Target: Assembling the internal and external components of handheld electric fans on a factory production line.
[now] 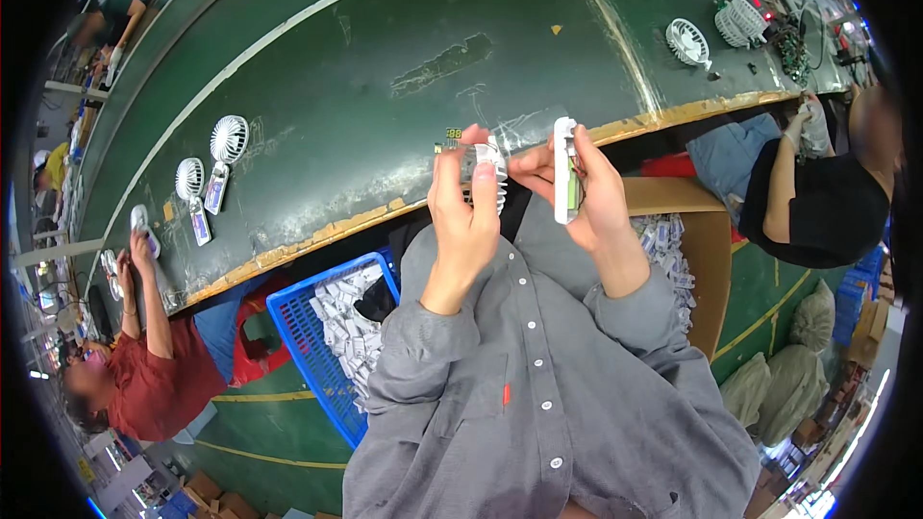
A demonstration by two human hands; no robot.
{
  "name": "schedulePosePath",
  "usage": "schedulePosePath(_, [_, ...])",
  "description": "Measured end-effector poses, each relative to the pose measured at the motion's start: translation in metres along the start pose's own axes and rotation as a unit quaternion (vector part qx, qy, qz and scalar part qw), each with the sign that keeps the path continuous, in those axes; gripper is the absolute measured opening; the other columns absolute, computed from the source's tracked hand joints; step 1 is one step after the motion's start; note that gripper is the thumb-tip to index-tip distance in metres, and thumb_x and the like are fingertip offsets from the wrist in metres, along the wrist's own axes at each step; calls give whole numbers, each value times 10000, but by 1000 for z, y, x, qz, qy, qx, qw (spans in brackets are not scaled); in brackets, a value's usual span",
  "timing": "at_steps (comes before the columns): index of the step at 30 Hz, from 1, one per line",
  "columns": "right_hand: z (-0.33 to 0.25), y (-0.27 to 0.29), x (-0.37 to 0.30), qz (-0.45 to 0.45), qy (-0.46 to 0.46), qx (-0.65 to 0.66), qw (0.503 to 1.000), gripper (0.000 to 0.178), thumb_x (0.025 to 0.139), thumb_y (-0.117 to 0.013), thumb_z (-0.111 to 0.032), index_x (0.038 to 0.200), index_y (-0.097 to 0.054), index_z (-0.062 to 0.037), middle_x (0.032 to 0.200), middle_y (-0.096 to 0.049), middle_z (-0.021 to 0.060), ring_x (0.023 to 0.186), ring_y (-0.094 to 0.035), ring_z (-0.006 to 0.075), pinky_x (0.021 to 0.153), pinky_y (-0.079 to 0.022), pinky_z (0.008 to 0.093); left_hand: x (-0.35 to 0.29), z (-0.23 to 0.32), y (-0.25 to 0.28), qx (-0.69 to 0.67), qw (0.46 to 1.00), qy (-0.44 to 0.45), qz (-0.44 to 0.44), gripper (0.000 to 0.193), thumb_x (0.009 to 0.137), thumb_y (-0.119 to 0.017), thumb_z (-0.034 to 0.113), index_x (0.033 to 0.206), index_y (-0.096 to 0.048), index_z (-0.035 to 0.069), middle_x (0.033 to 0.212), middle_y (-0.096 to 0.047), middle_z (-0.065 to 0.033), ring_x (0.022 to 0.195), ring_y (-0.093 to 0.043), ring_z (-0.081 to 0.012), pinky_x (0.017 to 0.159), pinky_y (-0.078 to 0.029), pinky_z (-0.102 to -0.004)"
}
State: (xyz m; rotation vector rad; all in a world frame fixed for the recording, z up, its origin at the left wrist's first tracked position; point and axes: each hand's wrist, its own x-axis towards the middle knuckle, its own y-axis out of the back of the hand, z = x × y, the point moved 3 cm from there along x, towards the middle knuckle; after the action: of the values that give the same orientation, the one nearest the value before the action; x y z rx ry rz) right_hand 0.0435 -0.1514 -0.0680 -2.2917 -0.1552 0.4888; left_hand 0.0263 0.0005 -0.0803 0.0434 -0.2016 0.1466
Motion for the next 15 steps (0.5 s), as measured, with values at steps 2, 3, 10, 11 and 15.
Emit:
schedulePosePath(2, [4,11,1,6,-3,-15,1000,492,1057,-279,-390,1009,-585,-6,904,-674,166,944,-667,300,895,-520,434,2,2,4,21,999,-16,-20,374,986,-435,78,1338,-436,-51,1262,-562,-159,1064,-574,-161,896,-461,-281])
schedulePosePath(3, [3,15,0,-8,-10,-12,1000,500,1055,-284,-397,1020,-589,-3,899,-676,164,926,-672,294,870,-527,426,1,2,5,8,1000,-6,-24,384,984,-435,73,1349,-430,-45,1262,-562,-155,1061,-574,-158,895,-461,-281])
schedulePosePath(10, [-28,132,-62,100,-19,-86,991,320,1018,-445,-313,1014,-561,-15,744,-620,116,684,-638,219,705,-545,371,1,11,4,-77,996,23,-25,440,959,-507,101,1370,-419,-29,1185,-592,-118,980,-578,-144,857,-474,-288])
schedulePosePath(11, [-34,180,-85,112,-34,-77,990,304,1014,-458,-320,992,-572,-40,724,-610,110,686,-634,223,691,-538,378,3,13,1,-69,996,17,-57,475,969,-486,97,1414,-362,-14,1231,-563,-132,999,-570,-137,868,-470,-281])
schedulePosePath(15, [-31,382,-210,237,-139,-454,848,419,902,-615,-421,1051,-595,-30,807,-642,109,774,-655,283,727,-529,387,18,16,-13,-2,994,-33,-108,502,949,-525,104,1415,-383,-18,1171,-605,-119,996,-605,-169,874,-482,-299])
